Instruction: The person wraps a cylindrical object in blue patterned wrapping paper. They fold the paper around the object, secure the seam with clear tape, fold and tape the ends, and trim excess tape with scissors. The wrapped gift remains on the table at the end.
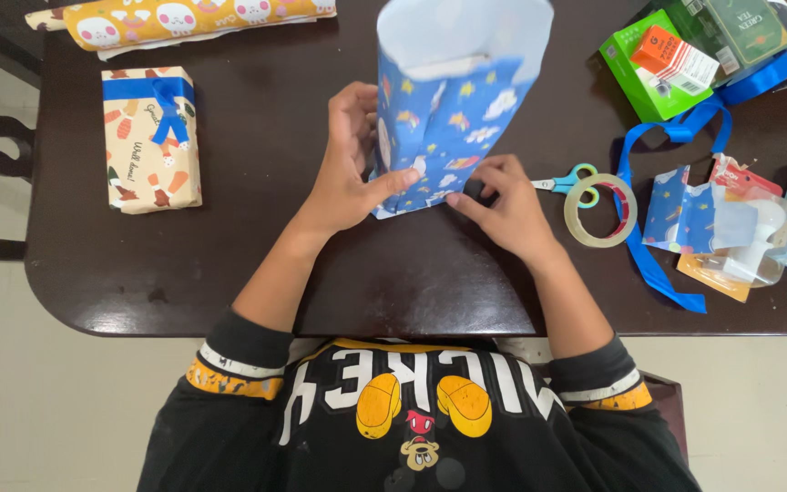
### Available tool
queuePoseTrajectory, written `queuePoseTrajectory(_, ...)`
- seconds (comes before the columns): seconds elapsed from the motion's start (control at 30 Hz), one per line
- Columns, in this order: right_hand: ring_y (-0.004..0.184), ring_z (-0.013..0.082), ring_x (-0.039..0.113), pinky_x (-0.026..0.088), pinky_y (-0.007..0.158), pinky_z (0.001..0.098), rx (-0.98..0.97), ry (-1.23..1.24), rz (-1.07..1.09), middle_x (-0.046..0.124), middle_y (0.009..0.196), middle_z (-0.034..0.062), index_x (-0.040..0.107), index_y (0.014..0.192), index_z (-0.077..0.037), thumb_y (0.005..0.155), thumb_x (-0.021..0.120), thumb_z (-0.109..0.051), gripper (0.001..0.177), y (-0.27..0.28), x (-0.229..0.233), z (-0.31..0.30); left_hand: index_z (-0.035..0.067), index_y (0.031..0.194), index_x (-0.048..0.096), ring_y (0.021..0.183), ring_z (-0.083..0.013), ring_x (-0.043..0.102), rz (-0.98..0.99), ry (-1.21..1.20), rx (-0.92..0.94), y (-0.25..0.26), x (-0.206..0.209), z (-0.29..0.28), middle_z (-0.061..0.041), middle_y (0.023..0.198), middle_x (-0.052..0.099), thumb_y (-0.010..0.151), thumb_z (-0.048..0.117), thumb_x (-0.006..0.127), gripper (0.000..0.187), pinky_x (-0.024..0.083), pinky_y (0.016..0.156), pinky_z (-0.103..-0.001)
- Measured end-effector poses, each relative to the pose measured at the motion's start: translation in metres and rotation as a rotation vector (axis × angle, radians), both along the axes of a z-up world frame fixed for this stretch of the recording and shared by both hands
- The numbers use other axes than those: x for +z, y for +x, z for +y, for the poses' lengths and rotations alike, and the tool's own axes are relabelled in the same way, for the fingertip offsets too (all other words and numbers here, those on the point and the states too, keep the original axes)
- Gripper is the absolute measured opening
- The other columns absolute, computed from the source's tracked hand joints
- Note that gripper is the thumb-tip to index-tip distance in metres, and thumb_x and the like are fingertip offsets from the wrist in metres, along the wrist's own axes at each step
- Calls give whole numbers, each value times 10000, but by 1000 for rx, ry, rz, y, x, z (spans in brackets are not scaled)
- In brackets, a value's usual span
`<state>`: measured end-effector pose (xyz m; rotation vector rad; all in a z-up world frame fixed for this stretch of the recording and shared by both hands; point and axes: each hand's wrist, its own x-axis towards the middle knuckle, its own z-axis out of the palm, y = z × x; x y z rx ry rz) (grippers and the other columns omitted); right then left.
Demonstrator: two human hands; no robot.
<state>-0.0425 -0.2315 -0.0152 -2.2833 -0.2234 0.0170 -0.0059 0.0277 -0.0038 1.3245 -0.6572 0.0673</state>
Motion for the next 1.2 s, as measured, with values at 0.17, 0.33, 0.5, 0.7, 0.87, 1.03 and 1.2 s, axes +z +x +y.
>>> queuePoseTrajectory(0.17,1367,244,528,471,1090,359,195,367,-183,497,1504,161,365,1544,13,864,872,-211,877,4,23,-7,121,1528,191,1388,-244,450,40,-34,-91,-2,-8,7,-126,1421,408,891,125,880,938,389,1222,-425)
queuePoseTrajectory(0.33,1277,206,609,519,1111,379,369,579,-33,611,1370,129,466,1467,22,825,891,-117,782,8,33,-2,106,1542,190,1510,-298,385,25,18,-199,-2,-6,13,-166,1521,402,869,150,863,953,310,1330,-477)
queuePoseTrajectory(0.5,1202,198,660,556,1059,375,306,603,10,668,1299,121,497,1424,36,823,876,-96,723,4,26,11,112,1616,180,1526,-303,333,-240,24,76,-12,-1,5,-177,1572,334,922,224,738,898,244,1324,-470)
queuePoseTrajectory(0.7,1430,229,442,400,1214,388,315,623,-428,413,1549,103,243,1582,-59,898,892,-301,973,-12,36,22,195,1598,303,1493,-339,337,-450,79,198,-20,12,-6,-199,1629,279,956,337,693,764,288,1255,-465)
queuePoseTrajectory(0.87,1517,362,385,339,1236,506,142,318,-915,384,1590,160,245,1574,-169,901,849,-403,934,-23,73,27,194,1542,330,1529,-393,295,-654,137,553,-31,40,-11,-194,1620,282,958,426,665,713,240,1257,-549)
queuePoseTrajectory(1.03,1498,448,272,271,1263,589,81,-186,-1046,411,1526,233,582,1371,-77,868,787,-520,701,-34,127,18,246,1374,542,1399,-366,324,-878,454,808,-43,64,-1,-145,1476,435,911,457,652,521,250,1171,-607)
queuePoseTrajectory(1.2,1466,441,357,318,1236,533,79,-220,-873,450,1526,246,682,1081,-82,951,841,-226,250,-33,149,26,354,1338,595,1432,-302,368,-1365,604,1230,-46,53,-6,-57,1457,465,1051,388,752,329,357,1195,-470)
